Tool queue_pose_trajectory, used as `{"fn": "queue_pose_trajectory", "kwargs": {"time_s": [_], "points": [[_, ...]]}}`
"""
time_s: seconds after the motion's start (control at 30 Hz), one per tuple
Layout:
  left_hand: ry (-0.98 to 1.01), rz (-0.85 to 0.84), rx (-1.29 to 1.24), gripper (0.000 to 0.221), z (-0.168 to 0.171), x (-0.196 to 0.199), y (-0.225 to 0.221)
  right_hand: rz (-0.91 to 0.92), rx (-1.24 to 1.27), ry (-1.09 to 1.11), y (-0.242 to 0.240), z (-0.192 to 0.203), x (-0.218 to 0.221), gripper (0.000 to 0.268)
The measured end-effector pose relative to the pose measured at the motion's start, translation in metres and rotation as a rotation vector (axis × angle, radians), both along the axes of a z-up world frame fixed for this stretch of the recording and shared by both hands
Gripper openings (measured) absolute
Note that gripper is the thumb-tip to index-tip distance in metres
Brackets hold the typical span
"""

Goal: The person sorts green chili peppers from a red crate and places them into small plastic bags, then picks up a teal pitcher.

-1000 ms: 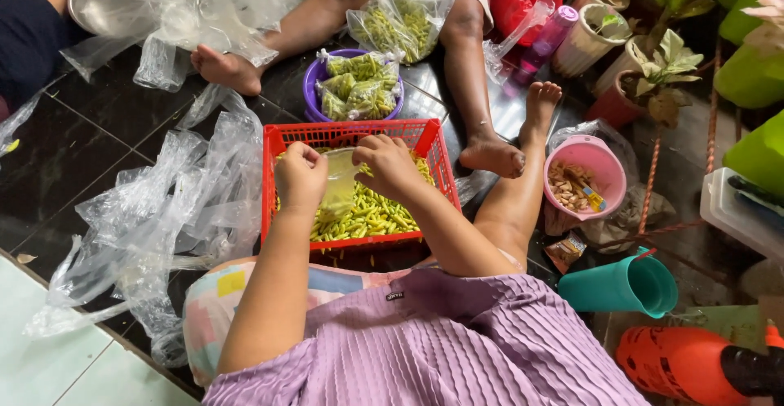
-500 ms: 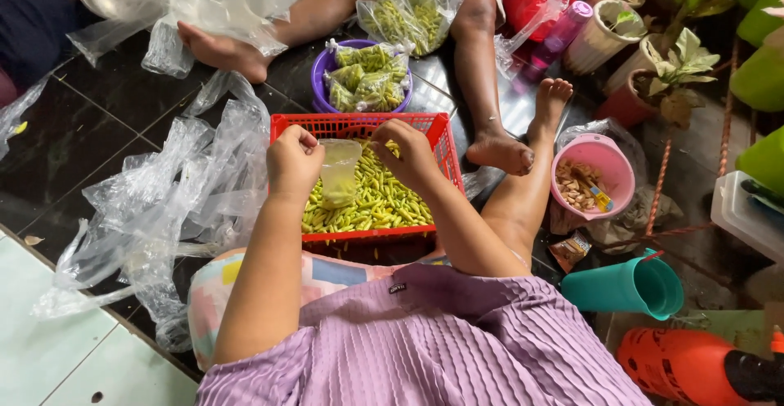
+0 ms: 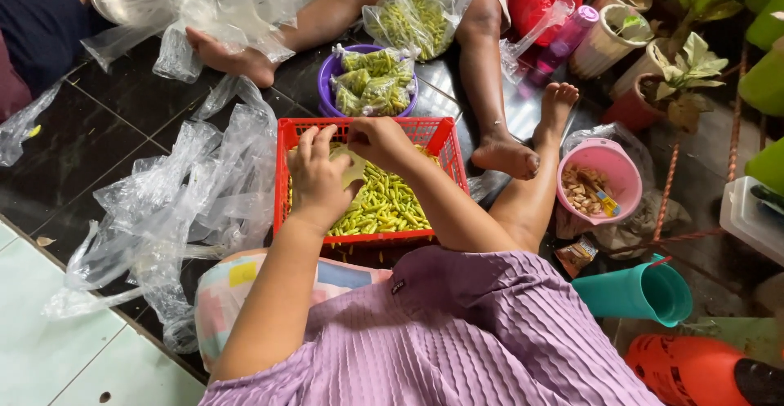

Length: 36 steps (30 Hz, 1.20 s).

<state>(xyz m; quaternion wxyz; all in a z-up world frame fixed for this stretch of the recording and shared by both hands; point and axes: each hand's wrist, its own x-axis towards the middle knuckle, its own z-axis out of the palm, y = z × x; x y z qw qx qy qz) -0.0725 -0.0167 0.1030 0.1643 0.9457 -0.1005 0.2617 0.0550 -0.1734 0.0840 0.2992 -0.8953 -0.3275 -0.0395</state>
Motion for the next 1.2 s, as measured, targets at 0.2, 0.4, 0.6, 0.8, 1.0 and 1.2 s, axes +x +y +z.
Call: {"fn": "queue_pose_trajectory", "kwargs": {"time_s": [0.2,0.4,0.6,0.8,1.0,1.2], "points": [[-0.030,-0.034,0.018,0.023,-0.012,0.004,0.001,-0.218,0.003,-0.024,-0.023,-0.009,0.012,0.018],[-0.026,0.034,0.038,0.019,-0.056,0.033,0.002,-0.030,0.584,0.223,-0.039,0.009,-0.010,0.038],[-0.053,-0.032,-0.051,0.019,-0.058,0.035,-0.004,0.233,0.594,0.407,-0.043,-0.067,-0.029,0.122],[-0.357,-0.278,-0.457,0.024,-0.029,0.017,-0.032,0.091,0.830,0.295,0.005,-0.040,-0.039,0.029],[-0.486,-0.096,-0.548,0.022,-0.053,0.028,0.030,-0.045,0.858,-0.255,-0.009,-0.018,-0.018,0.039],[-0.326,-0.175,-0.588,0.014,-0.060,0.015,0.025,-0.075,0.650,-0.065,-0.014,-0.035,-0.003,0.029]]}}
